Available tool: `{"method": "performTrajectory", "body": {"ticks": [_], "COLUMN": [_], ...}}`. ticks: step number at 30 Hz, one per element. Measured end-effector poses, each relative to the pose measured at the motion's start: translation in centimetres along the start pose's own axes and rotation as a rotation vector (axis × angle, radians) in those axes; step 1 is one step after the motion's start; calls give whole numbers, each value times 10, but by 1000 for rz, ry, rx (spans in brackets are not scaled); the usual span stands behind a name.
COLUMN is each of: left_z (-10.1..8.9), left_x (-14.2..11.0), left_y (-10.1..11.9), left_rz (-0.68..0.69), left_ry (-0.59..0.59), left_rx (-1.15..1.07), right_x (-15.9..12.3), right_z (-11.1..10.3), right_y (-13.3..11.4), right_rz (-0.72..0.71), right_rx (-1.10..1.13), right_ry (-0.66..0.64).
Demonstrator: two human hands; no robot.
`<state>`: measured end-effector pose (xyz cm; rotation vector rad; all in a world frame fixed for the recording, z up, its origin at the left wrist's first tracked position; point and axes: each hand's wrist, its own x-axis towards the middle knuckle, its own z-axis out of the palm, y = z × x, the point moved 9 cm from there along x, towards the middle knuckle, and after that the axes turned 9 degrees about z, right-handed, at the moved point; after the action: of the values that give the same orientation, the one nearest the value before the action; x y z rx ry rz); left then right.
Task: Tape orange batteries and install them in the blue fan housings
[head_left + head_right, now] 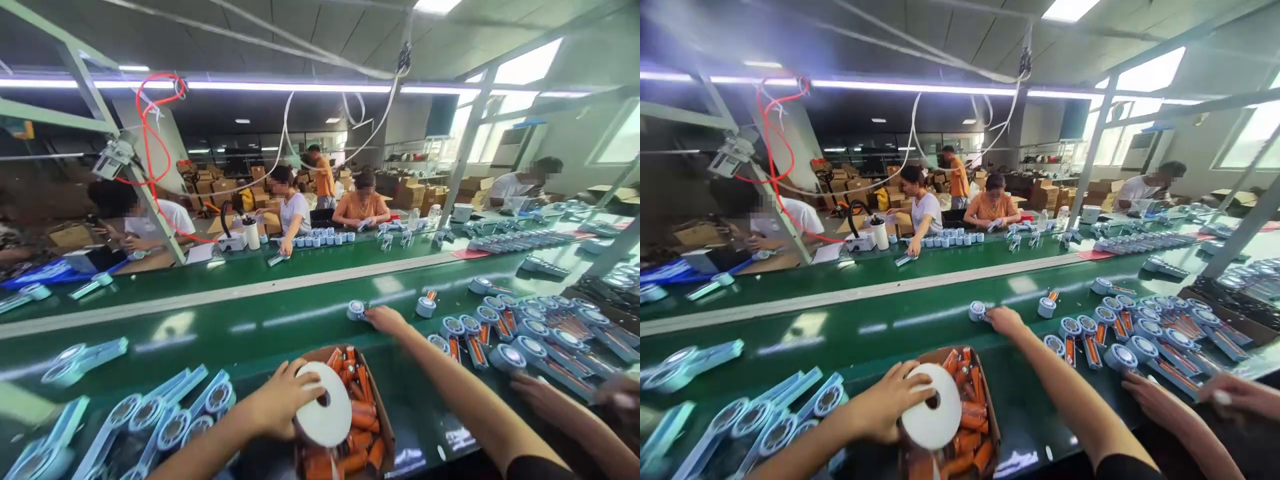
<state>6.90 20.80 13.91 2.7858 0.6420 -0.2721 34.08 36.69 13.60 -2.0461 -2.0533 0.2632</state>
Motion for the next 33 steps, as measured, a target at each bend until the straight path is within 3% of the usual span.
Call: {"method": "performTrajectory", "body": {"ticks": [3,6,8,11,13,16,18,22,24,29,33], "left_z": [-15,-23,-18,3,16,23,21,19,22,29,26], "left_x": [5,-9,-27,-53,-64,-72,-74,-73,-73,-73,-80], "left_y": [19,25,22,19,22,27,28,29,28,23,20], "left_rz": [122,134,60,-55,-78,-106,-129,-139,-165,-230,-244], "left_ry": [51,190,300,429,495,564,578,547,529,555,582], "left_rx": [30,5,-5,5,13,29,30,30,34,-10,-80], "right_x": [-23,-77,-129,-202,-232,-254,-266,-308,-307,-214,-188], "right_z": [-12,-12,-2,24,45,65,69,68,63,37,47], "right_y": [-1,-8,-25,-70,-102,-139,-162,-201,-196,-114,-91], "right_rz": [-3,-5,-5,-17,14,10,-111,-590,-656,-133,-64], "right_rx": [109,235,339,523,439,125,50,177,233,25,-62], "right_ry": [-8,6,-20,-139,-238,-313,-324,-482,-524,-186,-172]}}
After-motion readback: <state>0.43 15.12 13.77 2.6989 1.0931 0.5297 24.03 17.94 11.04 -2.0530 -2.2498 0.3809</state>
